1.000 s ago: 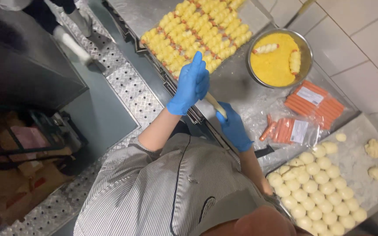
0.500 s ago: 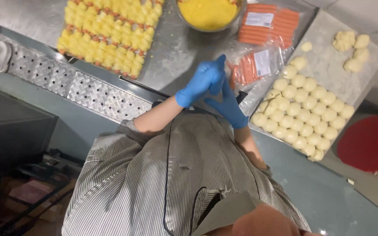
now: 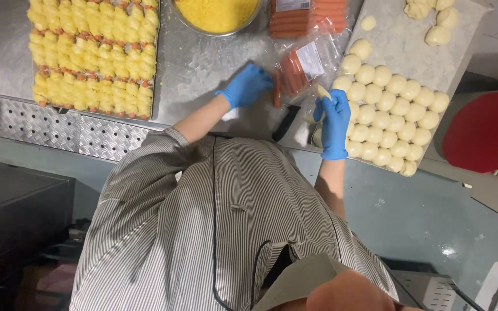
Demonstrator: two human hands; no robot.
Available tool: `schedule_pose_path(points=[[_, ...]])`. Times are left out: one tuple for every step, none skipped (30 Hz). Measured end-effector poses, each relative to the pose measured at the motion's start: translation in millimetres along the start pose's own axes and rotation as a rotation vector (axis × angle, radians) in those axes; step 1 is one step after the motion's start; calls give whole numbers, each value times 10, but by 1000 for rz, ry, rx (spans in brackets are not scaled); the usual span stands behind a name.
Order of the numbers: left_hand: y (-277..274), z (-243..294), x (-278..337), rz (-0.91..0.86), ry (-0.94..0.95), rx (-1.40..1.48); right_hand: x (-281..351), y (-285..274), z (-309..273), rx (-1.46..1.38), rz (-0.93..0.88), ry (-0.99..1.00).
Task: Preparing sausage rolls by wrapping sausages in dough and coating them in breadcrumbs.
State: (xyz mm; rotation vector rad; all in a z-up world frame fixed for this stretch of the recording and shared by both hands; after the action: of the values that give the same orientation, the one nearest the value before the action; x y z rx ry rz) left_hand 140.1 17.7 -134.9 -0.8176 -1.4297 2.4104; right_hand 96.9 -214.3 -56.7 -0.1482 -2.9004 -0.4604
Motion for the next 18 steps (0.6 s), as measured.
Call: schedule_pose_path(points=[[252, 225, 145, -95, 276, -93, -21, -51, -13, 64, 11, -28], [413, 207, 195, -93, 267, -99, -10, -87, 18, 64, 0, -25], [558, 247, 265, -75, 326, -91, 1, -140, 44, 93, 15, -34], [688, 258, 325, -55, 385, -87, -10, -171, 68, 121, 26, -46], [695, 276, 316, -51, 376, -97, 4, -114, 64, 120, 13, -47], [718, 313, 304, -64, 380, -75, 9, -87, 43, 113, 26, -53], [739, 349, 294, -77, 384, -53, 18, -59, 22, 106, 39, -60], [738, 390, 252, -70, 375, -62, 8, -11, 5, 107, 24, -63], [743, 439, 217, -75, 371, -38, 0, 28, -17, 112, 23, -72], [747, 491, 193, -81, 368, -13, 5, 67, -33, 116, 24, -80], [831, 499, 163, -75, 361, -21, -7, 101, -23, 116, 12, -82], [911, 518, 131, -57, 369, -59, -19, 125, -21, 131, 8, -89], [991, 537, 99, -38, 377, -97, -28, 149, -17, 146, 5, -96], [1077, 494, 117, -30, 368, -106, -37, 198, -25, 148, -9, -99], [1176, 481, 147, -28, 406, -147, -49, 222, -39, 166, 6, -110], [1276, 476, 182, -27, 443, -187, -53, 241, -55, 185, 22, -120], [1141, 499, 206, -21, 434, -195, -57, 248, -27, 187, 10, -122], [975, 555, 227, 31, 466, -203, -74, 223, -16, 202, 33, -142]])
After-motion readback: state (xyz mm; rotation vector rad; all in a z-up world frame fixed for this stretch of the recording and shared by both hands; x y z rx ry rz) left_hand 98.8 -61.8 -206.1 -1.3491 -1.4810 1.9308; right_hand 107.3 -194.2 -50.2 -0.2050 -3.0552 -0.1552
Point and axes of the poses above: each hand's wrist, its own x-axis away from the middle knuckle, its own y-axis out of the palm, z = x × y, the point moved 9 cm from there along -x, towards the middle knuckle, and after that the axes turned 10 degrees about z, right-handed, at the moved point
